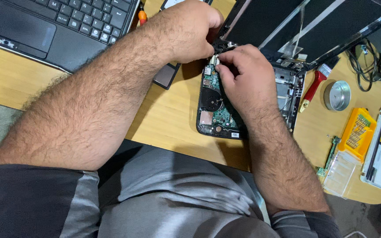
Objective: The person works on the internal components of a disassembled laptop using a screwdriver. They remove and reinsert a small circuit board, disconnect and reconnect ribbon cables, and manipulate various connectors on the motherboard.
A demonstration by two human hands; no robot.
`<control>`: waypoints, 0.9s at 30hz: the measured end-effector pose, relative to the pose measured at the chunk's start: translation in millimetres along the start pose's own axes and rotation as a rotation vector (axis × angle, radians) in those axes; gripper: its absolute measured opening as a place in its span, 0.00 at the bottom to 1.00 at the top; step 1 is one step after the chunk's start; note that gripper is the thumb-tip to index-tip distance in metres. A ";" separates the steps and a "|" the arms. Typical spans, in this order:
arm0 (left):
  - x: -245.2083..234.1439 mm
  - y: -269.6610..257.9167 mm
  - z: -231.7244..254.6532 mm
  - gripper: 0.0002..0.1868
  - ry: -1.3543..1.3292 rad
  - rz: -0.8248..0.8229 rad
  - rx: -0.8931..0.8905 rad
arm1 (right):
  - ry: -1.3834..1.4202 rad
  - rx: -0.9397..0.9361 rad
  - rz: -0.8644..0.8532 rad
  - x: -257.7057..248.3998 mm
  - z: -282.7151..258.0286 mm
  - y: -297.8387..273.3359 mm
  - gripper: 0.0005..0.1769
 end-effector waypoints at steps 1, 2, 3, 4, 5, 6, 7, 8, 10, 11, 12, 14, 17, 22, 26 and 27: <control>-2.8 -2.0 2.9 0.05 -0.002 0.001 -0.002 | 0.000 -0.001 -0.002 -1.5 -4.2 1.6 0.07; -4.1 -4.0 3.1 0.05 0.000 -0.015 -0.034 | -0.047 0.087 -0.043 -0.1 0.5 2.3 0.06; -5.4 -6.2 3.3 0.05 0.001 -0.031 -0.067 | -0.093 0.174 -0.084 1.1 5.2 2.2 0.06; -5.4 -6.1 3.2 0.05 -0.001 -0.030 -0.068 | -0.094 0.172 -0.085 1.7 5.7 2.0 0.06; -5.6 -6.1 3.6 0.05 0.008 -0.026 -0.062 | -0.093 0.179 -0.081 1.7 6.9 1.8 0.05; -5.8 -6.1 3.8 0.04 0.017 -0.021 -0.058 | -0.091 0.185 -0.076 1.9 8.2 1.6 0.05; -4.8 -5.6 3.2 0.04 0.015 -0.019 -0.060 | -0.092 0.182 -0.078 2.9 9.2 1.6 0.05; -4.0 -4.9 3.4 0.05 0.021 -0.015 -0.051 | -0.052 0.129 -0.067 3.2 5.3 2.6 0.05; -1.2 -3.1 1.4 0.05 0.025 -0.010 -0.044 | -0.013 0.076 -0.057 4.7 2.3 3.1 0.06; -0.2 -1.6 0.6 0.05 0.027 0.001 -0.030 | 0.015 0.077 -0.044 4.7 3.0 3.2 0.06; 0.8 0.1 0.1 0.05 0.030 0.010 -0.015 | 0.042 0.079 -0.029 4.4 3.8 3.2 0.07; -3.4 -3.3 3.1 0.05 0.027 -0.011 -0.042 | 0.004 0.082 -0.038 3.5 1.2 3.6 0.06; -4.7 -5.5 2.5 0.05 0.020 -0.022 -0.068 | -0.028 0.077 -0.033 3.1 0.6 4.1 0.06; -0.1 -3.5 -1.3 0.05 0.012 -0.052 -0.085 | -0.016 0.137 -0.010 0.9 5.0 4.0 0.05; -0.5 -2.4 1.0 0.06 -0.014 0.000 -0.032 | -0.057 0.070 -0.052 2.8 -1.1 4.4 0.04; -0.4 -2.7 0.9 0.06 -0.021 -0.005 -0.038 | -0.085 0.045 -0.081 4.8 -3.3 4.2 0.06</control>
Point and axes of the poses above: each hand's wrist, its own y-axis towards the middle knuckle, its own x-axis out of the palm, z = x × y, the point moved 9 cm from there along y, towards the middle knuckle, and after that the axes turned 10 degrees about z, right-handed, at the moved point
